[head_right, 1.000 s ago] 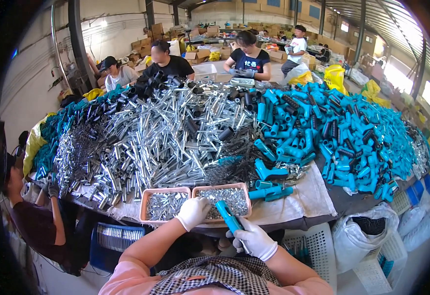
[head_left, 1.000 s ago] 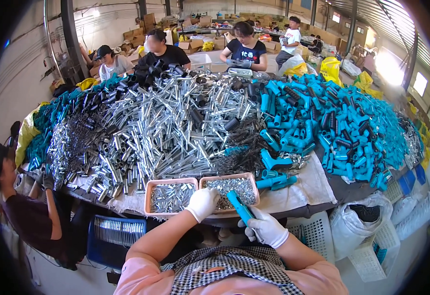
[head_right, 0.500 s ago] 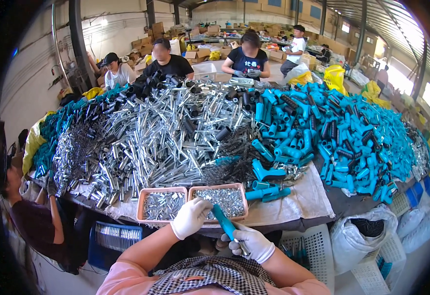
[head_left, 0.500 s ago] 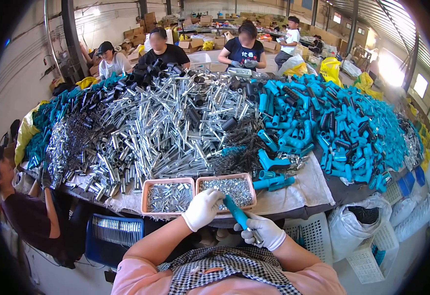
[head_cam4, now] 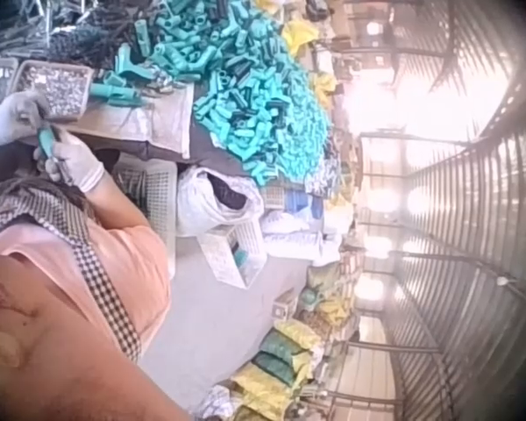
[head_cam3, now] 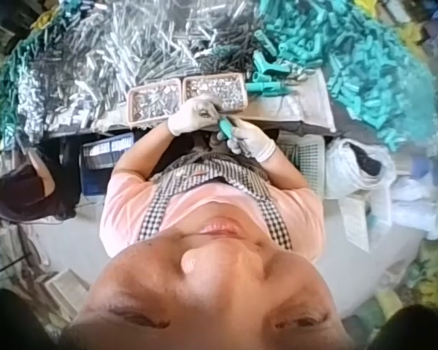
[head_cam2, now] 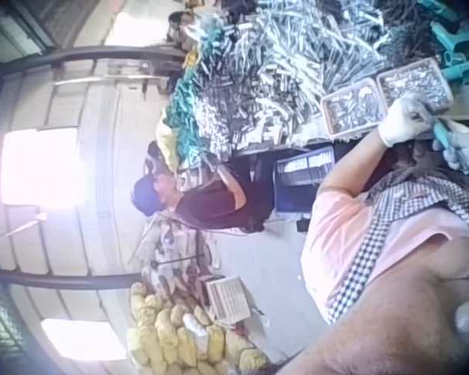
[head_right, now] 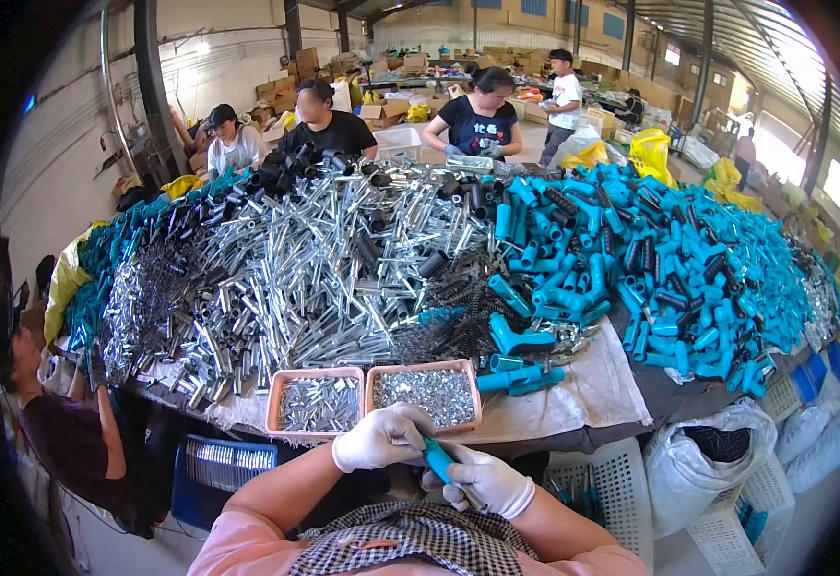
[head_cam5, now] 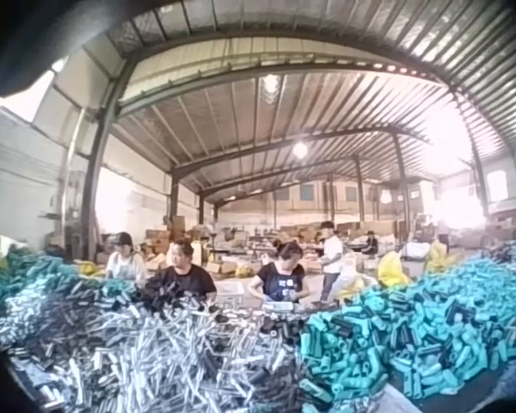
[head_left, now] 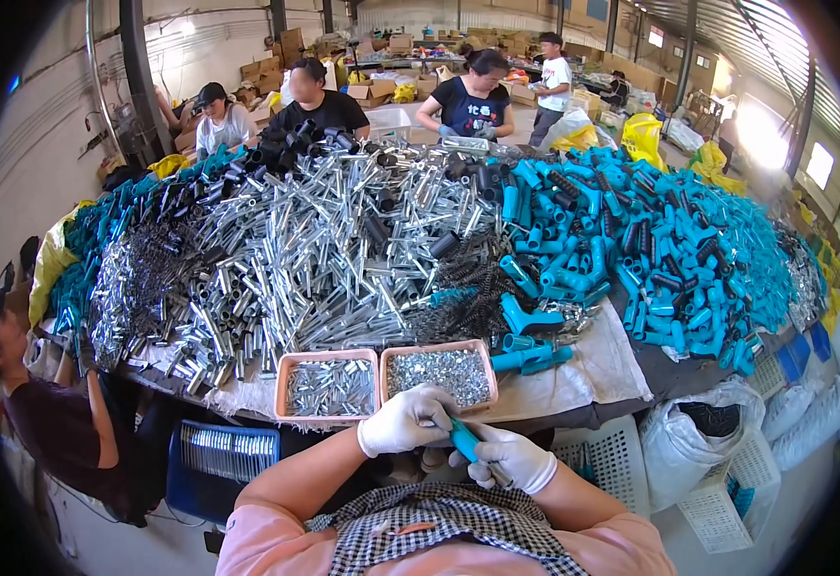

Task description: Assembling metal hardware frames by attaching plastic handles and securing small components.

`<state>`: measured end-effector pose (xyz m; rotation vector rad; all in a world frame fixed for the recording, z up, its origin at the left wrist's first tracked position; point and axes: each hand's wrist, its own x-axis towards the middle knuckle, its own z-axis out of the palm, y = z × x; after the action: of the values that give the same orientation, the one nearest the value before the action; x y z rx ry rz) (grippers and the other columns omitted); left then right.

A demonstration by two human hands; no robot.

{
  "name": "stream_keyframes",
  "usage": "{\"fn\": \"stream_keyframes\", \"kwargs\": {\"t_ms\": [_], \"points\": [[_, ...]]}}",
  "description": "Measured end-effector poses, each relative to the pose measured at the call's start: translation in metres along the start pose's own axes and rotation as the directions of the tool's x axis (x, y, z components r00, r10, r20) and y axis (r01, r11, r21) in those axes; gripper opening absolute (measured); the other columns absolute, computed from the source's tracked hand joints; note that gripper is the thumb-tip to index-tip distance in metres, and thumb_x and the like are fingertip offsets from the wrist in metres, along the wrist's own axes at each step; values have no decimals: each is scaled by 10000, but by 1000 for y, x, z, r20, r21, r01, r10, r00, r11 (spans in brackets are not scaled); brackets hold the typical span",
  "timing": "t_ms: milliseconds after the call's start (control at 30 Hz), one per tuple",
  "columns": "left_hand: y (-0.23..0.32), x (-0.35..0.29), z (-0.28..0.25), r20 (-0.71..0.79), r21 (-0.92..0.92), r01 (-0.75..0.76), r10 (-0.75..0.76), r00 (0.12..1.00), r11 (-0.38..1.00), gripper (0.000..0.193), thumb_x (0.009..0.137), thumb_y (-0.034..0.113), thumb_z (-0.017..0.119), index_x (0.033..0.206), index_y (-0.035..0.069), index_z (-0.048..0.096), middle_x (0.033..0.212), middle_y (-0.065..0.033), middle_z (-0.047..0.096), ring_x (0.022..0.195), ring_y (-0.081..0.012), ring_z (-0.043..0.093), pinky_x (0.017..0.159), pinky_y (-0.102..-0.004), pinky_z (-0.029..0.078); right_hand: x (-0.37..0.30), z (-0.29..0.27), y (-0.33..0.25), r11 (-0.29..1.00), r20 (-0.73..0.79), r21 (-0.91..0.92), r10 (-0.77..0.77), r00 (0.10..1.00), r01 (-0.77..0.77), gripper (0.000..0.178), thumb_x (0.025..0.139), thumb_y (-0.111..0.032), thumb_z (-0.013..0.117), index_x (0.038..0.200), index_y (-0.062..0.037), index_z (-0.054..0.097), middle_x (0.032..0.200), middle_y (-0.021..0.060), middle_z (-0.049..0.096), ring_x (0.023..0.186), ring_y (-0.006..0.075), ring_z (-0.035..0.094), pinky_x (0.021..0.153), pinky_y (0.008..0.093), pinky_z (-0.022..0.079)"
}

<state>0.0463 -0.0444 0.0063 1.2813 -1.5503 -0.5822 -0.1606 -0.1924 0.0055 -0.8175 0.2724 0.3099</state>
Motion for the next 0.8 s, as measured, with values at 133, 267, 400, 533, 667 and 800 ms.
{"fn": "stream_keyframes", "kwargs": {"t_ms": [133, 267, 400, 533, 667, 800], "points": [[23, 1, -4, 92, 201, 260, -283, 955, 944, 349, 700, 134, 793, 996, 11, 655, 1028, -170, 675, 948, -310, 668, 846, -380, 529, 3, 5, -2, 823, -1, -565, -76, 997, 62, 688, 898, -115, 590, 1515, -52, 293, 1048, 81, 646, 659, 100, 570, 594, 250, 482], [39, -9, 1, 146, 483, 298, -412, 900, 823, 591, 702, 277, 749, 1208, 20, 584, 1008, -211, 683, 926, -361, 681, 834, -412, 542, 6, 9, -13, 601, 33, -797, -63, 997, 64, 704, 852, -130, 649, 1474, -1, 344, 1054, 80, 663, 708, 105, 605, 654, 254, 509], [41, -24, 1, 273, 644, 157, -417, 867, 748, 513, 712, 328, 740, 1135, 53, 655, 937, -175, 691, 872, -353, 679, 791, -445, 543, 23, 2, -14, 279, 189, -939, -66, 980, 199, 668, 821, -263, 711, 1382, -4, 456, 1102, 161, 669, 821, 213, 671, 723, 354, 533], [22, -55, 0, 128, 352, 352, -417, 900, 867, 363, 710, 315, 766, 926, 30, 707, 804, -171, 680, 765, -320, 675, 667, -390, 532, 18, 39, -24, -132, 100, -988, -159, 982, 80, 605, 776, -372, 755, 1250, -50, 561, 923, 181, 693, 815, 350, 689, 712, 449, 538], [13, -75, -2, 90, 194, 375, -397, 913, 906, 364, 697, 275, 783, 907, -3, 674, 781, -182, 671, 728, -304, 670, 638, -375, 519, 33, 27, -3, -465, 354, -854, -195, 915, 232, 602, 765, -386, 760, 1238, -76, 556, 851, 138, 686, 727, 336, 685, 615, 445, 531], [36, -85, -19, 4, 419, 276, -306, 952, 865, 308, 699, 298, 749, 881, 61, 678, 721, -149, 663, 663, -360, 662, 607, -431, 534, 68, 40, -6, -2, 323, -946, 55, 945, 323, 793, 855, -366, 699, 1455, -19, 314, 1203, 265, 581, 1052, 453, 602, 875, 470, 501]]}}
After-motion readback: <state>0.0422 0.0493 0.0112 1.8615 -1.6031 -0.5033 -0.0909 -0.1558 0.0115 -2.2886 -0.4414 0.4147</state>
